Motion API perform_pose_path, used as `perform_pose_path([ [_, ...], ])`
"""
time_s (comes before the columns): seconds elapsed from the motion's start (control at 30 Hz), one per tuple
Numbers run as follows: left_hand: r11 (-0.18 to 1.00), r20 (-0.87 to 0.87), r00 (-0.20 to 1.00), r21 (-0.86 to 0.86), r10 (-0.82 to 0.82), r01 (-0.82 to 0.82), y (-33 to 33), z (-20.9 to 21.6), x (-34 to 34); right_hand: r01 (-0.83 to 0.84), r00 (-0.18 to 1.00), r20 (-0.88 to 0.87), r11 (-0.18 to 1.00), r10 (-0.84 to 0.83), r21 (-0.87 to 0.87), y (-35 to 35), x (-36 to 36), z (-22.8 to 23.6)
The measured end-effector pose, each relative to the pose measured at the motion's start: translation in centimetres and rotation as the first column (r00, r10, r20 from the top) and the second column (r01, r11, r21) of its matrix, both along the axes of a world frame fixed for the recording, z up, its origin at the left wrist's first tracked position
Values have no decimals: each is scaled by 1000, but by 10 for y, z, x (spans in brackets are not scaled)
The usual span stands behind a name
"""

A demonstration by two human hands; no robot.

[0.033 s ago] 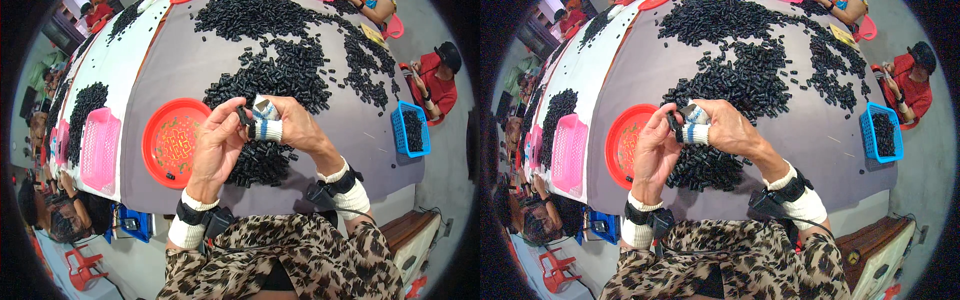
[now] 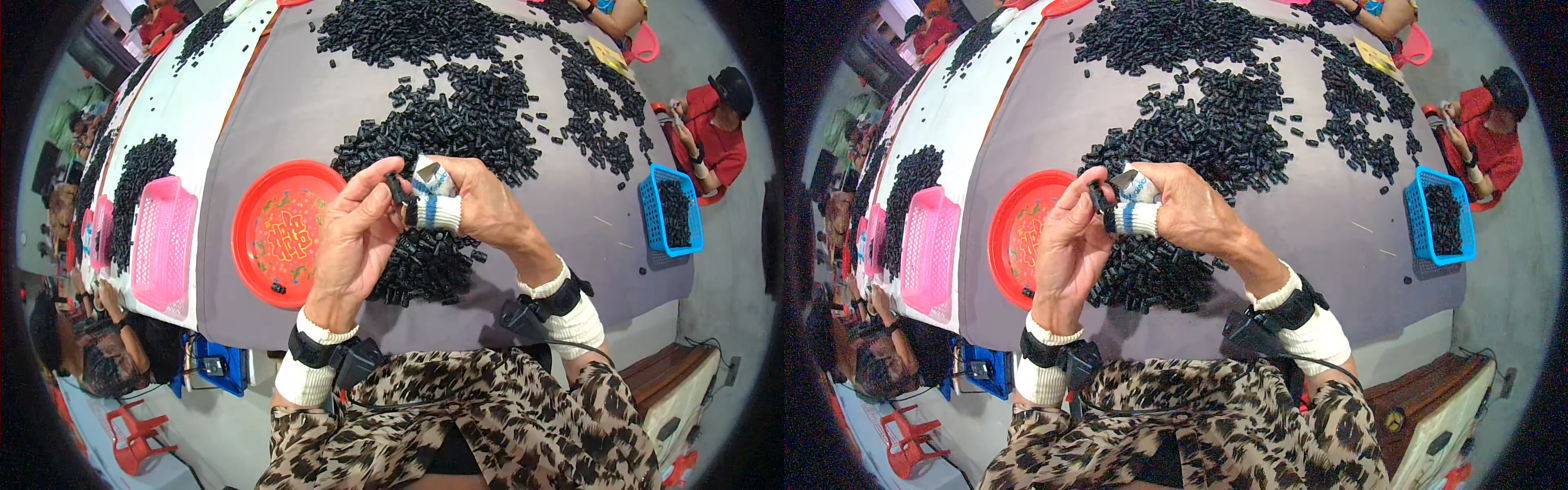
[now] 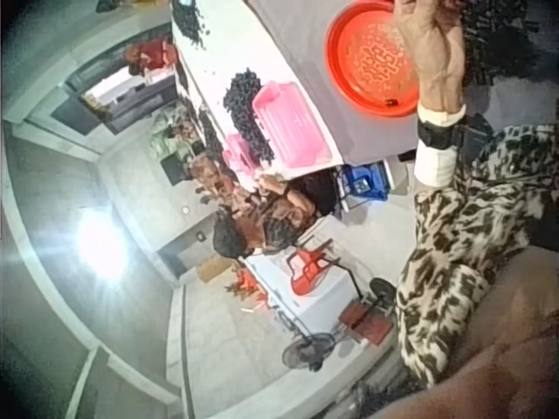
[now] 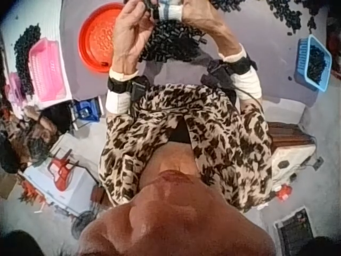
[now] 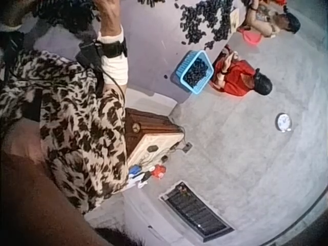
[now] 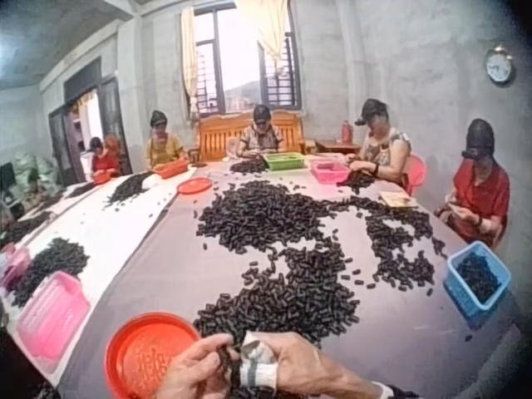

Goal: The recorder is seen sorting through a large pile of small black plastic shoe components at a table, inspecting them and placing specific ones into containers.

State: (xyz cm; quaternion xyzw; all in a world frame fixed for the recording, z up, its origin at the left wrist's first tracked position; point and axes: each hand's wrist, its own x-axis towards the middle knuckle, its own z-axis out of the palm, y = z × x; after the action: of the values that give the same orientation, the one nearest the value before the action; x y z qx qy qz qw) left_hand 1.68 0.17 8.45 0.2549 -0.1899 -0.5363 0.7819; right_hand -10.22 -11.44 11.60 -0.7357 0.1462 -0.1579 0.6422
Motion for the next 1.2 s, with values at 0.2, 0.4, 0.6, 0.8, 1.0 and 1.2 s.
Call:
perform_pose_path([
  [0.2, 999, -22, 999, -7, -33, 33, 0, 3, -3, -18, 1000, 22, 1000, 18, -1, -2, 0, -9],
  [0.4, 1000, -7, 1000, 12, -19, 19, 1, 4, -3, -48, 998, 22, 987, 52, -155, -5, 2, -8],
  [0.6, 999, -9, 999, 20, -48, 49, 1, 8, -5, -79, 997, -46, 955, 69, -286, -9, 5, 2],
  [0.8, 998, 15, 1000, 52, -23, 22, 1, 7, -4, -119, 992, -88, 937, 95, -329, -12, 8, 1],
  [1.0, 997, 17, 1000, 72, -19, 18, 0, 5, -2, -112, 992, -86, 931, 87, -347, -11, 9, -1],
  [1.2, 996, 23, 1000, 87, -7, 5, -1, 3, -2, -100, 993, -101, 919, 67, -382, -10, 9, -2],
])
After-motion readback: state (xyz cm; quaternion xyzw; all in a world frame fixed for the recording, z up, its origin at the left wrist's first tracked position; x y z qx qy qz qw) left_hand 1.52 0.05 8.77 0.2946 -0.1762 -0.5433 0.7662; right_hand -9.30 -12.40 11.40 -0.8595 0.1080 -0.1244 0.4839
